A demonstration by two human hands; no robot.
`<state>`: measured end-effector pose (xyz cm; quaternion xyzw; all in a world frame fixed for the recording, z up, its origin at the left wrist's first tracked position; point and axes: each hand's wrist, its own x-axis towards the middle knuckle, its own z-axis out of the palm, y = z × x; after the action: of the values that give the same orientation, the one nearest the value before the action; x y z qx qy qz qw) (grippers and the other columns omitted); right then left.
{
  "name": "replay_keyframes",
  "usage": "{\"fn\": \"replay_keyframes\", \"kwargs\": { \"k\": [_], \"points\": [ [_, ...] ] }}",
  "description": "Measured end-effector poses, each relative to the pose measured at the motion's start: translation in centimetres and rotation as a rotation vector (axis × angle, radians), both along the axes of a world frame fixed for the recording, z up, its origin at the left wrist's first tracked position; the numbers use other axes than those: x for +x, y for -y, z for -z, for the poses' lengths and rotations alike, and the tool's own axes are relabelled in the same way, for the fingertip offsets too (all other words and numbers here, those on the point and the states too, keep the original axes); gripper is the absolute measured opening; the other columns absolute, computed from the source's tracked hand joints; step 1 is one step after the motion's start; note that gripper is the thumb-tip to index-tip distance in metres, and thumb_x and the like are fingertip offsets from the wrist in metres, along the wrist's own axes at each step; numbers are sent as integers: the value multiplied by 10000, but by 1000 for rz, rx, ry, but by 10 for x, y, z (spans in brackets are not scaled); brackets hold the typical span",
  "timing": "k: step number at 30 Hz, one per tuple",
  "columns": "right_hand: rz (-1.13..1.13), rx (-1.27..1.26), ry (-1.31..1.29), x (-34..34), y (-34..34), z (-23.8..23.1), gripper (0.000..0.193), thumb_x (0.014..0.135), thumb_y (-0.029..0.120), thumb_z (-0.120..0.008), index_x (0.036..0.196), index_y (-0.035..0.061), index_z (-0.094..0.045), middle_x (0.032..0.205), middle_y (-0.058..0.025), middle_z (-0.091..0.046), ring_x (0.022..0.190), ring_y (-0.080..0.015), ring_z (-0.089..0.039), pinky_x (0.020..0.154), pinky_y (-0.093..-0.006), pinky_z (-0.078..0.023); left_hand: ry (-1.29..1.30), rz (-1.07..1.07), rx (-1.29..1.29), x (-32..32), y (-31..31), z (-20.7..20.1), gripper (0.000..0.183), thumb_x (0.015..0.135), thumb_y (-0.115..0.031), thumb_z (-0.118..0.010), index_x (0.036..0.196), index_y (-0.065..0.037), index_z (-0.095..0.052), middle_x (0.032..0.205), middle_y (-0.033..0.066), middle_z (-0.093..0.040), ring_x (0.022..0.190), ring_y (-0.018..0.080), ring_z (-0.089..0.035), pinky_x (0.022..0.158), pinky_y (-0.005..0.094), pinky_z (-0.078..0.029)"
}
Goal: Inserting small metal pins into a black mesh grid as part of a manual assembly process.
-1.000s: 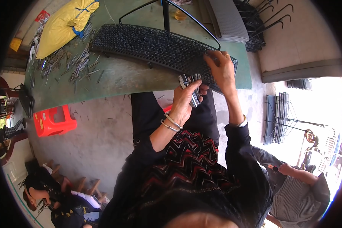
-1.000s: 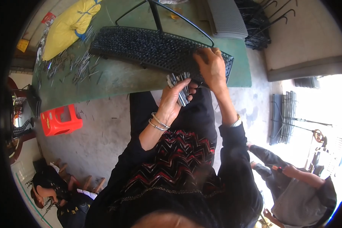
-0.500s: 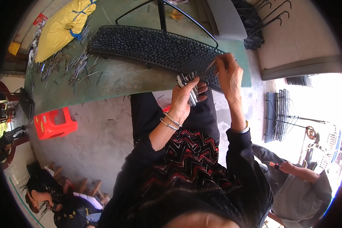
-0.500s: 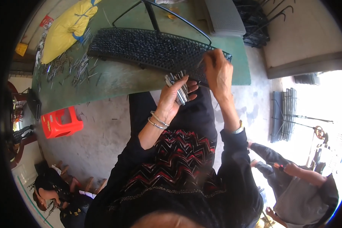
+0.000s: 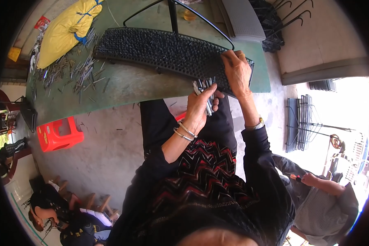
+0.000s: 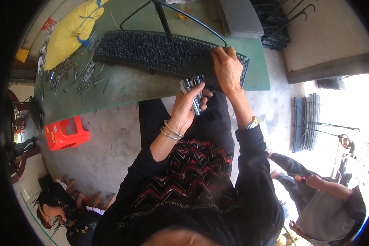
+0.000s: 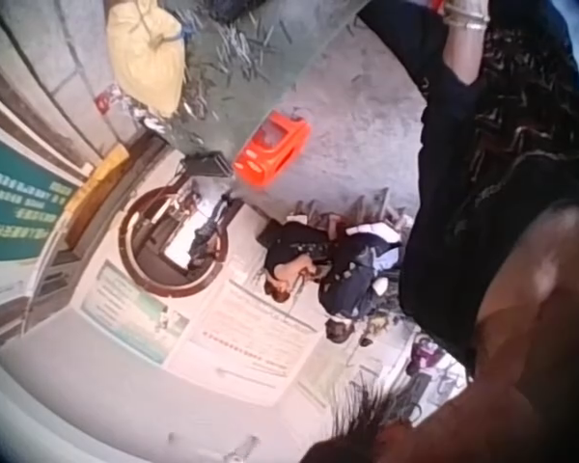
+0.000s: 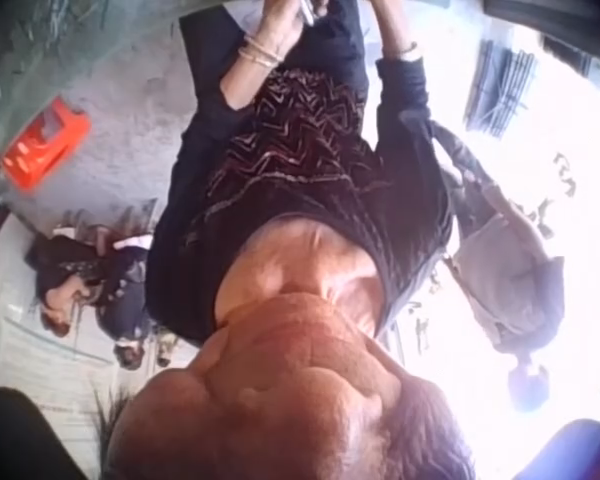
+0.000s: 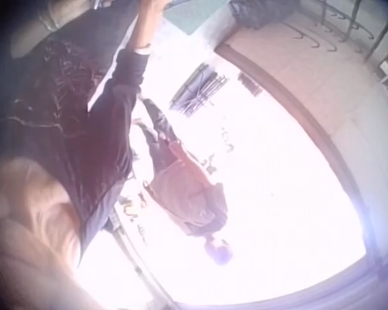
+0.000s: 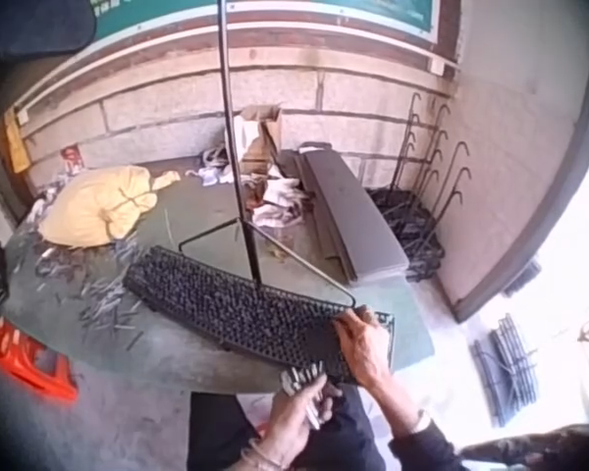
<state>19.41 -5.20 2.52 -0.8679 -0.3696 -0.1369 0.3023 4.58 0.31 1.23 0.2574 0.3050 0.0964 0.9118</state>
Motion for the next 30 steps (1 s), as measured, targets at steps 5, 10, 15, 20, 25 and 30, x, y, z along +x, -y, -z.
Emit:
{"fn": "replay_keyframes", "kwargs": {
  "k": [5,10,15,20,25,30],
  "points": [
    [-29,69,-133,-10,14,-15,191,847,190,-662,962,39,-654,877,-106,-638,735,-218,-606,692,-343,-481,12,-22,21,-1,1,0,151,846,-175,-689,898,-55,-613,764,108,-682,557,112,-578,424,233,-431],
    [-290,18,-828,-25,33,-27,177,850,119,-614,971,-5,-646,826,-134,-652,738,-199,-632,677,-304,-485,-9,-5,27,-2,3,0,189,847,-188,-692,963,-54,-626,811,109,-694,621,137,-622,452,253,-463],
    [-20,154,-624,-21,22,-34,139,870,107,-611,947,-3,-644,759,-62,-642,646,-84,-573,567,-244,-437,-13,-34,-47,-3,1,2,203,860,-205,-688,980,-54,-622,858,110,-690,749,186,-669,515,295,-523],
    [-34,289,4,-3,-5,-16,88,877,91,-605,935,28,-627,779,-144,-638,678,-242,-628,619,-339,-477,47,-62,-138,-2,5,-2,206,877,-199,-665,1015,-51,-626,853,99,-676,760,186,-657,550,328,-550],
    [-41,189,-27,-1,-13,3,69,874,79,-600,934,53,-625,809,-150,-624,739,-333,-624,672,-394,-488,51,-25,-83,-5,1,3,213,881,-188,-653,1051,-61,-632,791,93,-665,635,123,-575,510,271,-497],
    [-66,85,-1,-12,-12,-1,148,851,122,-649,989,75,-674,851,-122,-609,790,-303,-635,709,-369,-504,59,-34,-76,-5,-2,4,203,868,-186,-670,1018,-56,-630,779,90,-670,623,105,-575,483,250,-463]
  ]
}}
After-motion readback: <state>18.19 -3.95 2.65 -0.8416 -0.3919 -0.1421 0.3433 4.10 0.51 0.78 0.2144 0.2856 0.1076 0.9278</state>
